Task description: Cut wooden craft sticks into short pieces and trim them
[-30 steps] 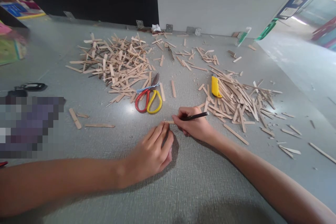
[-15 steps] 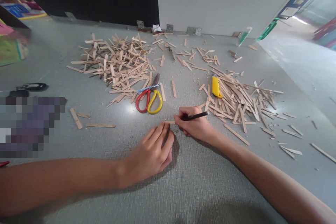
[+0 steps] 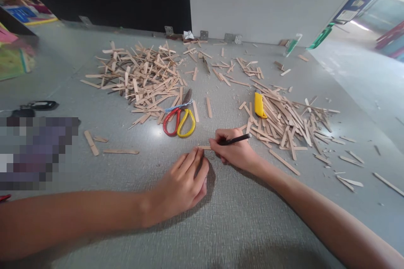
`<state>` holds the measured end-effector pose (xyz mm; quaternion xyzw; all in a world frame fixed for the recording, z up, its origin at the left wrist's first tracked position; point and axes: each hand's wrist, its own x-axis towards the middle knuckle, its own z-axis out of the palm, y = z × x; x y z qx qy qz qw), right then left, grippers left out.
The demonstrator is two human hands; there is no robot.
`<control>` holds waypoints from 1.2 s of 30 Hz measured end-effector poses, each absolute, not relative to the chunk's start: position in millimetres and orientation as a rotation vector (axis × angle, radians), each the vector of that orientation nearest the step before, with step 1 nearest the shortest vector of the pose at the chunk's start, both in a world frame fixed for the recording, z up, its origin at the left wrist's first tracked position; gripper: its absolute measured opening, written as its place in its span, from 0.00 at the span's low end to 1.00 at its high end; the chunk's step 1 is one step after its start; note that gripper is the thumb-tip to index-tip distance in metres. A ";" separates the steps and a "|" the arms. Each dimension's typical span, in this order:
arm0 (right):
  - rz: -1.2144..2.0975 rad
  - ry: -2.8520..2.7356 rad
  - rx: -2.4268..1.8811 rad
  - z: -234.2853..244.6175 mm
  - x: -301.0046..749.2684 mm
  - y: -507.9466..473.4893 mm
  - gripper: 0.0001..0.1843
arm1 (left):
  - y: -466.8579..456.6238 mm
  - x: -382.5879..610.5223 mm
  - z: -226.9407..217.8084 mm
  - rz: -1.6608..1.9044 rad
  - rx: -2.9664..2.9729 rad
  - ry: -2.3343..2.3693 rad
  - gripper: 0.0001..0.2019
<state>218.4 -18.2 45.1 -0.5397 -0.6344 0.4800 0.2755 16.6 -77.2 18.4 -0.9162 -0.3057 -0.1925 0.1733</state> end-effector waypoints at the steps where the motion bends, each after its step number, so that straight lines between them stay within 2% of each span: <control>1: 1.293 -1.702 -1.455 45.4 218.4 -18.1 0.25 | -77.1 16.5 18.4 -0.541 -2.600 -0.865 0.20; 12: 1.290 -1.705 -1.462 45.9 218.6 -17.4 0.22 | -77.8 16.9 17.6 -0.522 -2.587 -0.869 0.20; 36: 1.318 -1.673 -1.465 47.3 220.3 -16.9 0.25 | -77.9 15.8 18.0 -0.528 -2.586 -0.864 0.21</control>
